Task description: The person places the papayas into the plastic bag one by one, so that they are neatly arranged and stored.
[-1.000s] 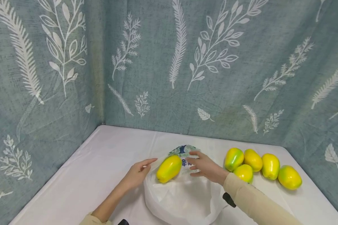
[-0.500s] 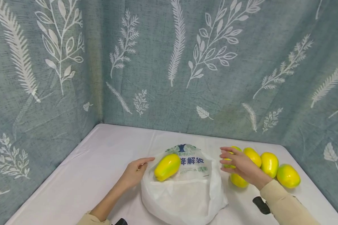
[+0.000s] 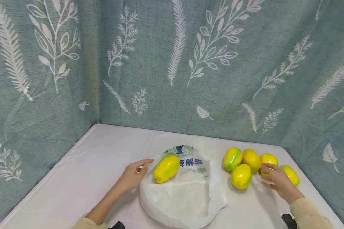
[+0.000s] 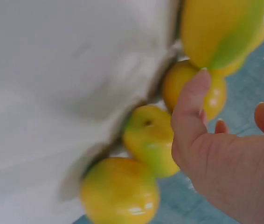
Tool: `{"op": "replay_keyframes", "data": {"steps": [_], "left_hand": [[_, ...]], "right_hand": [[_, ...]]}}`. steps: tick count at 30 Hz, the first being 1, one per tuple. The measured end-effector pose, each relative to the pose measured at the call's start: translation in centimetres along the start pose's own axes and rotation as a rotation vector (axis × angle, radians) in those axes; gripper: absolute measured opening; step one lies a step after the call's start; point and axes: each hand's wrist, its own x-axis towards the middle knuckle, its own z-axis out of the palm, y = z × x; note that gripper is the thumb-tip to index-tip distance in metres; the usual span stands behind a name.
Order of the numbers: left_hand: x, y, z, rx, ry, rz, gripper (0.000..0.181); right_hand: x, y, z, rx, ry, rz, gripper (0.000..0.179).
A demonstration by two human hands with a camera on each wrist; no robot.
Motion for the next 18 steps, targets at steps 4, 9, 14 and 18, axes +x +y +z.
{"op": "replay_keyframes", "data": {"steps": [4, 9, 14, 18], "left_hand": [[0.0, 0.1, -0.1, 0.014, -0.004, -0.040, 0.035], [-0.1, -0.1, -0.2, 0.015, -0.003, -0.038, 0.035], [-0.1, -0.1, -0.1, 0.004, -0.011, -0.036, 0.035], [0.0, 0.3, 0.1, -0.005, -0.017, -0.036, 0.035]], "right_hand": [[0.5, 1.4, -0.1, -0.011, -0.012, 0.032, 0.084], [0.9, 2.2, 0.7, 0.048, -0.057, 0.027, 0.097], [1.0, 2.5, 1.8, 0.060, -0.046, 0.050, 0.101], [0.9, 2.5, 2.4, 0.091, -0.054, 0.075, 0.103]]}}
